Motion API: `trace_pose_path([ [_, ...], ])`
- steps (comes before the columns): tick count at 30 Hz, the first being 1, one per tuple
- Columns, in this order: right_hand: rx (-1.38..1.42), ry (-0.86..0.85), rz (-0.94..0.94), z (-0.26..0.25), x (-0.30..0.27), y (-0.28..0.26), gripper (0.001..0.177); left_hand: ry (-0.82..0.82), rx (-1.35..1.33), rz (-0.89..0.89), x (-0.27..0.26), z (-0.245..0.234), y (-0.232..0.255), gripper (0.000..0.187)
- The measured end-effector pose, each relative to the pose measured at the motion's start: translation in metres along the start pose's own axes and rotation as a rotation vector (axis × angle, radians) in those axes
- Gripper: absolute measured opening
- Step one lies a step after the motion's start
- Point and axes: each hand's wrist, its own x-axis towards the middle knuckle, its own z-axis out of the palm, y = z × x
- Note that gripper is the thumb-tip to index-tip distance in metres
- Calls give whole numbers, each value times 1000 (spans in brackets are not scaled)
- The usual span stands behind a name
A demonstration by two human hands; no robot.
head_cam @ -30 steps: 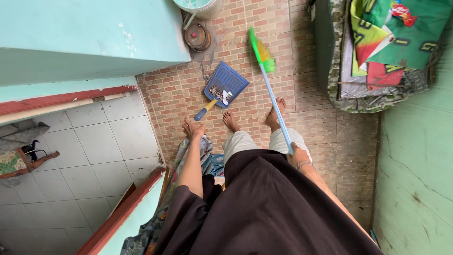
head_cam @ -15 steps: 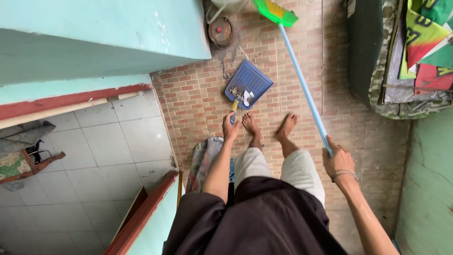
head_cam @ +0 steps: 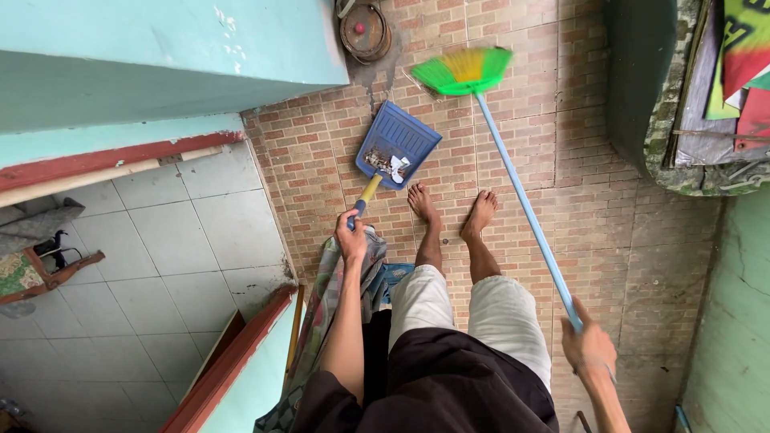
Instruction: Sweeping dirt and debris into a dustpan in a hallway.
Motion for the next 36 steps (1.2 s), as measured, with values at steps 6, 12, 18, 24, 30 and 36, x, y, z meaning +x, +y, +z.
trace_pose_path([
  [6,-107,153,-167,20,8,127,56,80,50,-19,-11,-32,-31,20],
  [12,-198,202,-500,-80,46,64,55,113,-14,-124,-16,-51,-60,22],
  [18,-454,123,-446,-98,95,-65,49,125,-35,-335,-20,-53,-54,22],
  [24,-457,211,-374,-94,94,-29,48,117,-57,-313,-20,-51,-43,19],
  [30,-391,350,-308,-105,66,43,46,57,-75,-101,-2,-32,-38,17],
  [36,289,86,-95,-58,70,130,54,6,81,-33,24,-2,47,14],
])
